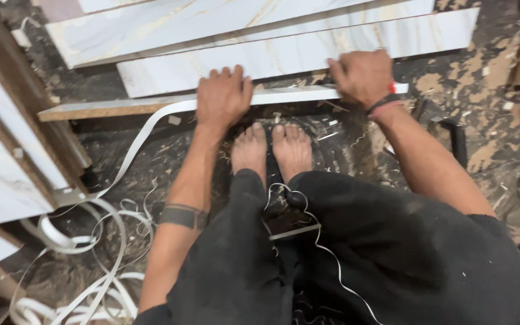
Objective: The person stands on the workshop floor and applies white edge banding tape to the narrow edges of marble-pattern board strips using a handheld edge-banding iron, pressing the tape down along the strip, trimming off the excess banding, and setting finished strips onto the stack of boards.
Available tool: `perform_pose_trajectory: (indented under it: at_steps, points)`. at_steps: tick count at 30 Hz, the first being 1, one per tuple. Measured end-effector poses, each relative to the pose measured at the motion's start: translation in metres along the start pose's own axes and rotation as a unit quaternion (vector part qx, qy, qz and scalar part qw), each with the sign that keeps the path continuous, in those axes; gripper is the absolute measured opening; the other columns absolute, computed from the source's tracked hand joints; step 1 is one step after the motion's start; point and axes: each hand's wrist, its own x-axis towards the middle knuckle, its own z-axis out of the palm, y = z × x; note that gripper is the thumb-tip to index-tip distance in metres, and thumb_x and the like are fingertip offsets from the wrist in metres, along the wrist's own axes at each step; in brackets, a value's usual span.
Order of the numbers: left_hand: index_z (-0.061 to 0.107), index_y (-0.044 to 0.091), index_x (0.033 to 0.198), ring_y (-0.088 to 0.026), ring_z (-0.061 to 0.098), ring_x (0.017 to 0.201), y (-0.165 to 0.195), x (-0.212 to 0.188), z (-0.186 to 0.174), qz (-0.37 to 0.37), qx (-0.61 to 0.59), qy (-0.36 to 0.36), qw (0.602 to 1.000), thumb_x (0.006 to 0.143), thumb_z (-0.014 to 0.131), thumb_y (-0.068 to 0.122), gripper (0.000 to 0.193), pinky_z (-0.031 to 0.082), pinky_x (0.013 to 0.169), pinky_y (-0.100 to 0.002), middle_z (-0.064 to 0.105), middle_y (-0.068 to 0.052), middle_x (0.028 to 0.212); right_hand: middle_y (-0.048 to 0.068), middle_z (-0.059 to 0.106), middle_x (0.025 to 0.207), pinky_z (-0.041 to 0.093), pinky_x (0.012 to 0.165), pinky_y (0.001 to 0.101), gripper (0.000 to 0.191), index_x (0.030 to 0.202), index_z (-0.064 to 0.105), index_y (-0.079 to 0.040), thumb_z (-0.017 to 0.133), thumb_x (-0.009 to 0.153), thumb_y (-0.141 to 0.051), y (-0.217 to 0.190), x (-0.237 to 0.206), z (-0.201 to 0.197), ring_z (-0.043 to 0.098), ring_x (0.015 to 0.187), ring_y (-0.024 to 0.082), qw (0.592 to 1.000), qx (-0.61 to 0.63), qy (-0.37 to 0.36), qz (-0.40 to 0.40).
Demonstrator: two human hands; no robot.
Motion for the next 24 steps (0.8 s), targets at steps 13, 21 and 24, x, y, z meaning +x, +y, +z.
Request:
perform_pose_trajectory:
  at_steps: [13, 21, 24]
  points:
    - [0.063, 0.007, 0.094, -0.035, 0.065, 0.072, 0.002, -0.004, -0.003, 0.030, -0.028, -0.032, 0.999, 0.105, 0.057, 0.035, 0.031, 0.049, 0.060, -0.050, 0.067, -0.013, 0.078, -0.001, 0.040, 0.052, 0.029, 0.044, 0.0295, 0.058, 0.059, 0.045, -0.011, 0.050, 0.110, -0.038, 0.075, -0.026, -0.003, 0.038, 0.045, 0.013, 0.717, 0.541, 0.270, 0.345]
    - [0.064, 0.007, 0.093, -0.035, 0.066, 0.072, 0.000, -0.010, -0.006, 0.017, -0.033, -0.021, 0.999, 0.103, 0.056, 0.034, 0.031, 0.050, 0.060, -0.050, 0.068, -0.013, 0.077, 0.000, 0.065, 0.078, 0.051, 0.056, 0.0245, 0.025, 0.089, 0.064, -0.011, 0.058, 0.105, -0.029, 0.062, -0.081, -0.025, 0.063, 0.063, 0.009, 0.679, 0.539, 0.204, 0.455]
    - [0.065, 0.007, 0.094, -0.035, 0.066, 0.072, -0.001, -0.012, -0.005, 0.022, -0.034, -0.015, 0.999, 0.104, 0.056, 0.034, 0.031, 0.050, 0.060, -0.050, 0.068, -0.013, 0.077, 0.001, 0.071, 0.088, 0.055, 0.061, 0.0238, 0.015, 0.100, 0.071, -0.007, 0.066, 0.101, -0.021, 0.061, -0.104, -0.031, 0.069, 0.072, 0.010, 0.729, 0.512, 0.089, 0.445]
